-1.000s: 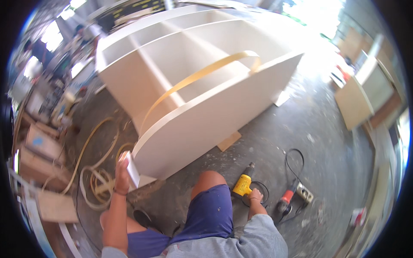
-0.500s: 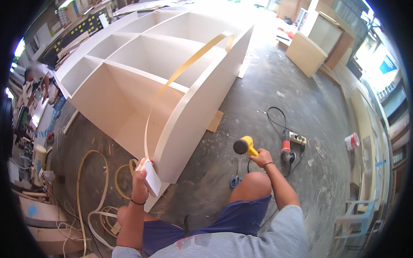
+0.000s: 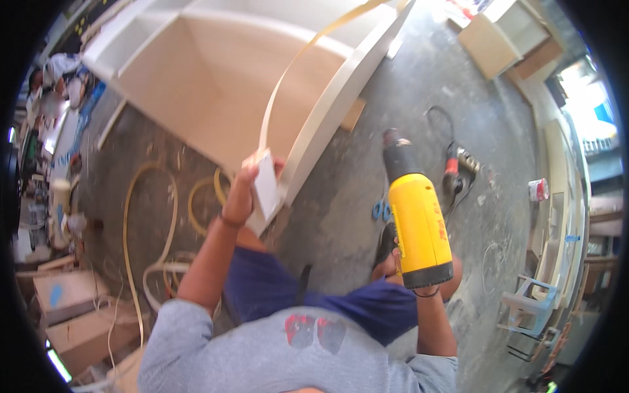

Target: The person uses a heat gun to soften a strip of edge banding and presses it onto the curved edge of a wooden cabinet. They use a small wooden block to smooth the banding and scissors to trim the excess.

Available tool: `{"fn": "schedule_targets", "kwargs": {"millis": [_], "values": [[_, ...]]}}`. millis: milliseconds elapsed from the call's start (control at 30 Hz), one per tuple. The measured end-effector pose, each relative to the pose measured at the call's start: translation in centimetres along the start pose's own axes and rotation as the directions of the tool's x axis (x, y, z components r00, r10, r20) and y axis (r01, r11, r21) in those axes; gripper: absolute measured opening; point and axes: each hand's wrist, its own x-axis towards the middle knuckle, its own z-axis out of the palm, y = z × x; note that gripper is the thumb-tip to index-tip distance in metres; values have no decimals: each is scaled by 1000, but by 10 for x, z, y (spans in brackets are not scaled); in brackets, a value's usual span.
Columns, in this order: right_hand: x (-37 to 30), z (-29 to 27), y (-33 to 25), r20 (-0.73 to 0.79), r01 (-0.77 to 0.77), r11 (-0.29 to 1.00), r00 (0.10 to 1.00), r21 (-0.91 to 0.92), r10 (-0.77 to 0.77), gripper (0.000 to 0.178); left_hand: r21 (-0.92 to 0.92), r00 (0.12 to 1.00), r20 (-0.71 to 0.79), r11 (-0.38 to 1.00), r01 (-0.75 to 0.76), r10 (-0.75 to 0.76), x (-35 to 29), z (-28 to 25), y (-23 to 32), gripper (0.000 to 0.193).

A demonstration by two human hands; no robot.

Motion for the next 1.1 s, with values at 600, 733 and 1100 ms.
{"fn": "schedule_targets", "kwargs": {"millis": [600,733,1100], "values": [[-16,163,-38,418,169,965,906,-199,-73,37,-597,616,-665,797,-96,-424,-101,-105,-121,52],[-10,160,-44,435,216,944,896,-248,-91,36,-691,661,-589,713,-115,-465,-108,-115,-122,55],[-9,150,-53,451,176,969,889,-173,-81,34,-571,579,-683,820,-43,-446,-99,-97,-124,56]]}}
